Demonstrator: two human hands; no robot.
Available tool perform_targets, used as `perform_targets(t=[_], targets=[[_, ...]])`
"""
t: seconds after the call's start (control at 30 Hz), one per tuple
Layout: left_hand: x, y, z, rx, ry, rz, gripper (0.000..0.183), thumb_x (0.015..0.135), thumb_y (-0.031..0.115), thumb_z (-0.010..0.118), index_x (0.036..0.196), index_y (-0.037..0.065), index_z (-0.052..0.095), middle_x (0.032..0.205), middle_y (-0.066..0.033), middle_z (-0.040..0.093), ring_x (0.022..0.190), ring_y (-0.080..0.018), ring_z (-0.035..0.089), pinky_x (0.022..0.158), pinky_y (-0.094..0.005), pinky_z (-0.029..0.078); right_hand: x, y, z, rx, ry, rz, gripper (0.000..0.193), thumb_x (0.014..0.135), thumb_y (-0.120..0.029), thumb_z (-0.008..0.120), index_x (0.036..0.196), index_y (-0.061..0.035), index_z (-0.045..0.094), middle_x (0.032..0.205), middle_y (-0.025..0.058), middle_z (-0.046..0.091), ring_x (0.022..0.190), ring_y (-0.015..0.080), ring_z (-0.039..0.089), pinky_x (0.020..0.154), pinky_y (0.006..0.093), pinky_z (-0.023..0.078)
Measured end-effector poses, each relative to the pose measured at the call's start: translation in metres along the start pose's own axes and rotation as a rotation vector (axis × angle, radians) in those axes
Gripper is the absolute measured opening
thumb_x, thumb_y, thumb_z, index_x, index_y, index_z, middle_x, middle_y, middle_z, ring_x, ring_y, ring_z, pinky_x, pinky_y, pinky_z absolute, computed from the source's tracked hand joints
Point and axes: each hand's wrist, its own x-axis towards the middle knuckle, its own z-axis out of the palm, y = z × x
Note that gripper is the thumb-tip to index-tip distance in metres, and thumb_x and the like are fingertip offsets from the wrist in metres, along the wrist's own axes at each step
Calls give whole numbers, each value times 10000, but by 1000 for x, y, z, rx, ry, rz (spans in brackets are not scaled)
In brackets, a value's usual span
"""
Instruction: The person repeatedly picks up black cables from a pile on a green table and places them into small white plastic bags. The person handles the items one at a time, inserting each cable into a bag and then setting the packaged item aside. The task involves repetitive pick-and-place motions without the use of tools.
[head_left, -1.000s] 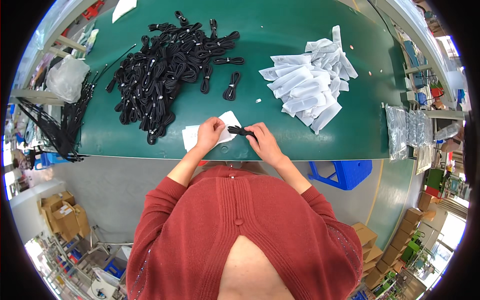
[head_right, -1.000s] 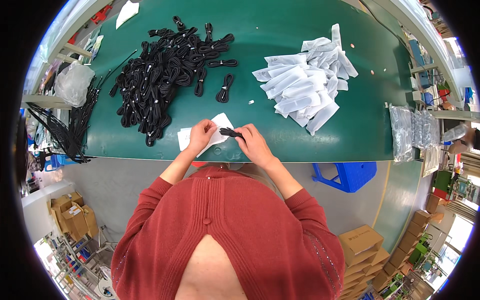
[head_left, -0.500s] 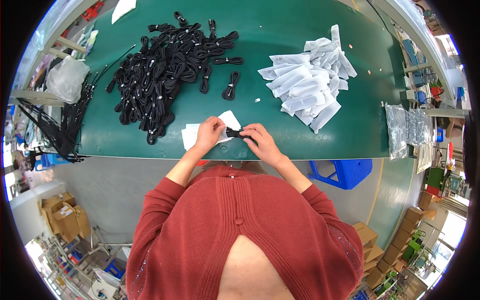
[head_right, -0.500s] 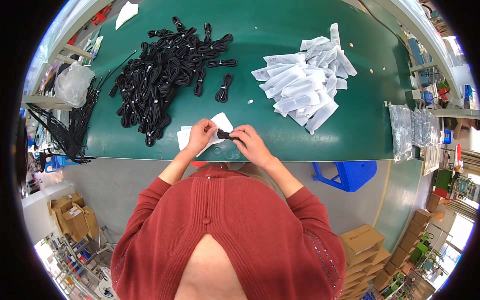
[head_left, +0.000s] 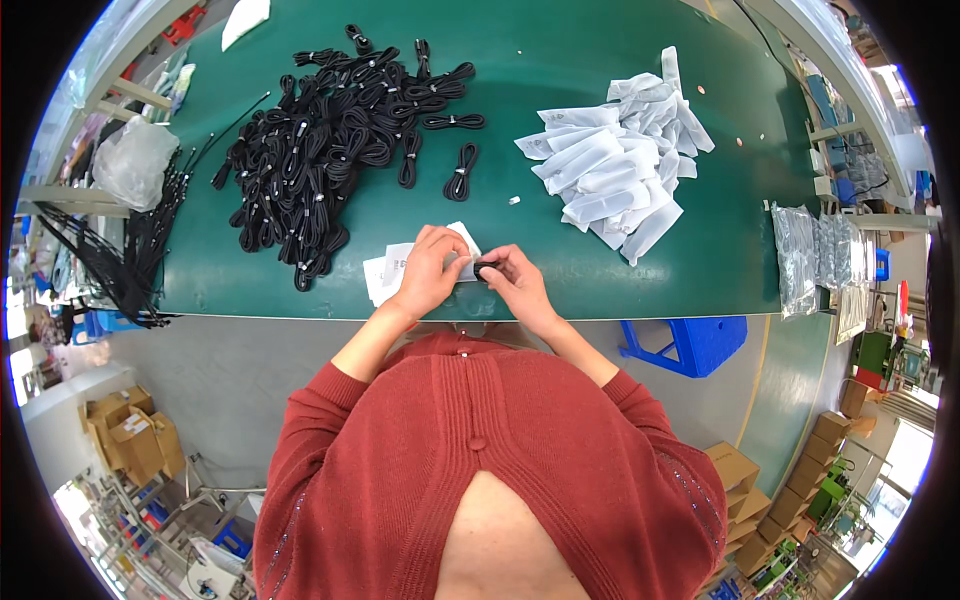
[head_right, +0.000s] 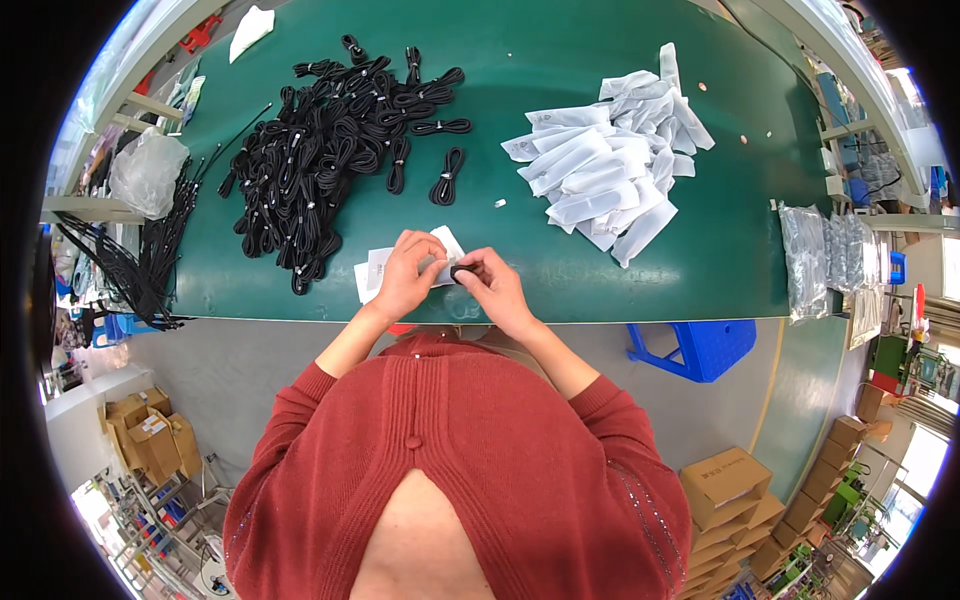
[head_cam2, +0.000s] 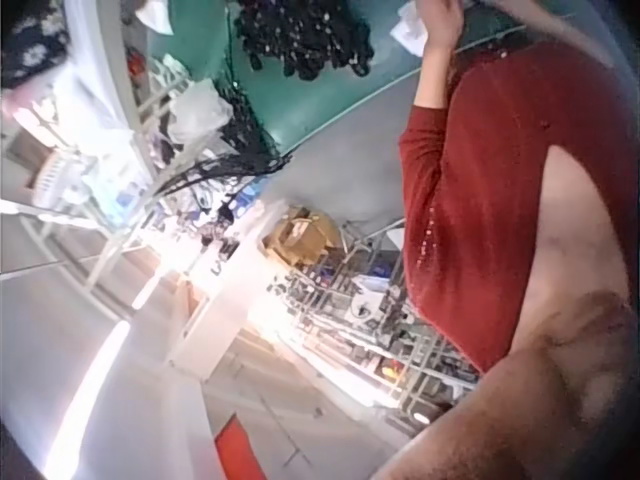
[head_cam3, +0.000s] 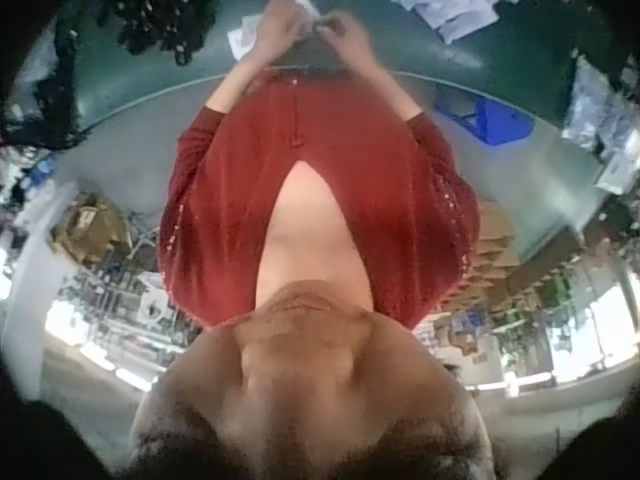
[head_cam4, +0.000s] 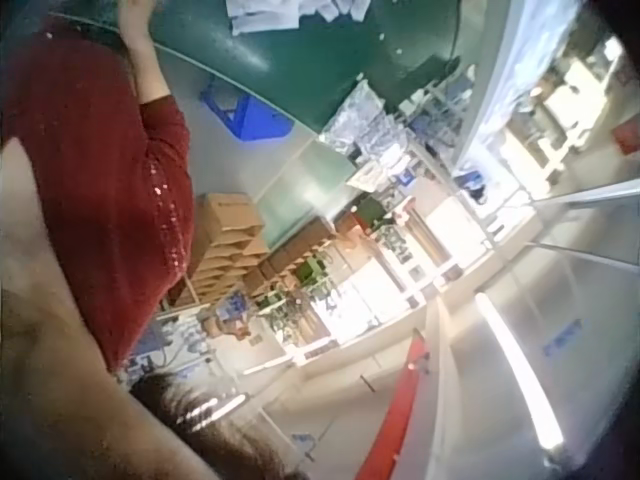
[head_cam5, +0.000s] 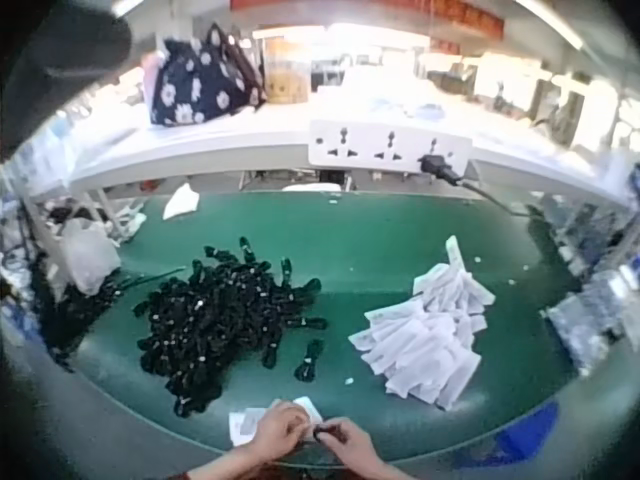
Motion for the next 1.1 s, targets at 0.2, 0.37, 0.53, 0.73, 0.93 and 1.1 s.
perform_targets(t=[0.2,0.37,0.53,0.73,0.93,1.1], targets=[[18,5,-6,-312,25,-190,56,875,66,655,872,23,620,992,-54,612,920,-152,558,775,-293,448,10,-48,4,-404,102,-369,410,792,-69,760,1172,-67,605,1234,103,509,943,186,592,755,291,514],[45,19,0,-513,38,-159,70,918,89,631,923,20,618,1083,-49,599,931,-124,564,814,-265,453,37,-50,-13,-579,206,-514,308,817,-59,724,1103,-31,613,1076,142,572,938,263,592,745,347,506],[35,9,-9,-310,114,-248,135,885,61,661,1010,36,615,1008,-40,628,875,-125,590,785,-276,482,67,-89,-96,-792,762,-674,206,880,-54,610,1084,-24,622,921,145,581,860,300,569,770,400,466],[-22,-54,22,91,31,-319,187,780,75,746,934,50,644,917,-84,611,751,-229,605,659,-345,504,105,-72,-68,-1054,483,-492,333,901,-141,583,1235,-129,587,954,171,589,889,369,602,780,484,487],[-26,-46,32,305,31,-161,247,749,127,777,929,58,624,930,-98,594,852,-309,607,739,-398,508,138,6,23,-1179,-26,-236,421,856,-312,684,1213,-134,551,971,177,549,815,353,636,706,449,548],[-36,-49,30,170,51,-187,239,737,61,754,927,41,611,920,-113,582,869,-323,597,755,-403,501,131,25,13,-983,87,-283,307,849,-173,639,1098,-72,492,969,205,557,796,393,626,710,479,534]])
